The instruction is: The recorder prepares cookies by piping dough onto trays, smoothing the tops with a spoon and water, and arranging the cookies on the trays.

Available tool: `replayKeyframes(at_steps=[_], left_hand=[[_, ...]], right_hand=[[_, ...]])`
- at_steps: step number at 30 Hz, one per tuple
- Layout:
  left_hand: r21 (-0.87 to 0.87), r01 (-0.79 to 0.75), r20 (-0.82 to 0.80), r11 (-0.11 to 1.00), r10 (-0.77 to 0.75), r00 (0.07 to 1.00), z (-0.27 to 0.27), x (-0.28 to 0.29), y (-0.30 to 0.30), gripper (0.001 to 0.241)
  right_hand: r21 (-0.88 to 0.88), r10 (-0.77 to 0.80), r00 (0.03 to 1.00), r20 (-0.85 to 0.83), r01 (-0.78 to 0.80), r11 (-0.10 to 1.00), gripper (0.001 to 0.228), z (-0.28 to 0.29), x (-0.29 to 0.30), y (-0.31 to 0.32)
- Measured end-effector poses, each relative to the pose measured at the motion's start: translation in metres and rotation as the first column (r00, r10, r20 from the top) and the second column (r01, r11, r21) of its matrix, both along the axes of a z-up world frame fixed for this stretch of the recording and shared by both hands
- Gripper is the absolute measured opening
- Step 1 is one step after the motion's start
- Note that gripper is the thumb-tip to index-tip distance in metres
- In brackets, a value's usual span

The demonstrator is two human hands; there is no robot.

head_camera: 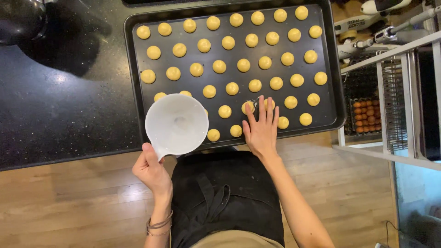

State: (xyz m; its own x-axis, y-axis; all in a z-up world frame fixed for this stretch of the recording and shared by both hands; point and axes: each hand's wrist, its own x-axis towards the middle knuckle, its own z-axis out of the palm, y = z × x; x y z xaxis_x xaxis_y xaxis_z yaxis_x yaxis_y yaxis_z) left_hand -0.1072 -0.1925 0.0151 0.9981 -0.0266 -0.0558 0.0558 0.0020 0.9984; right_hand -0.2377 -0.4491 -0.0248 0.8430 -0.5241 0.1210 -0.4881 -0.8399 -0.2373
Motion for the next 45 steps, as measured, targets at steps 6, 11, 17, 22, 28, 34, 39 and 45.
replayKeyframes(at_steps=[6,11,17,22,28,34,39,45], left_hand=[[0.030,-0.036,-0.004,0.999,0.036,0.999,0.004,-0.019,-0.016,0.051],[-0.007,-0.046,-0.016,0.999,0.046,0.999,-0.011,-0.035,-0.026,0.045],[0.128,0.047,0.130,0.991,-0.064,0.989,-0.009,-0.054,-0.045,0.037],[0.292,0.098,0.239,0.952,-0.171,0.956,-0.007,-0.071,-0.055,0.040],[0.044,0.022,0.061,0.999,-0.024,0.998,-0.018,-0.085,-0.047,0.038],[0.004,-0.096,-0.017,0.995,0.096,0.995,-0.028,-0.086,-0.022,0.047],[0.015,-0.118,-0.027,0.993,0.118,0.993,-0.019,-0.086,-0.019,0.044],[0.017,-0.120,-0.039,0.993,0.120,0.992,-0.018,-0.094,-0.023,0.047]], right_hand=[[0.028,0.003,0.999,0.047,-0.005,1.000,0.061,-0.002,-0.005,-0.011],[0.103,-0.007,0.993,0.115,-0.005,0.995,0.058,0.015,-0.010,-0.016],[0.293,0.166,0.778,0.606,-0.413,0.862,0.068,0.092,-0.002,0.023],[0.056,0.563,0.810,-0.164,-0.562,0.825,0.074,0.105,0.009,0.026],[0.186,0.119,0.836,0.535,-0.254,0.949,0.051,0.069,-0.015,-0.009],[-0.013,0.207,0.978,0.028,-0.207,0.978,0.048,0.007,-0.008,-0.025],[-0.021,0.157,0.988,0.011,-0.156,0.987,0.056,-0.006,-0.013,-0.026],[0.052,-0.148,0.976,0.158,0.142,0.989,0.052,-0.006,-0.042,-0.045]])
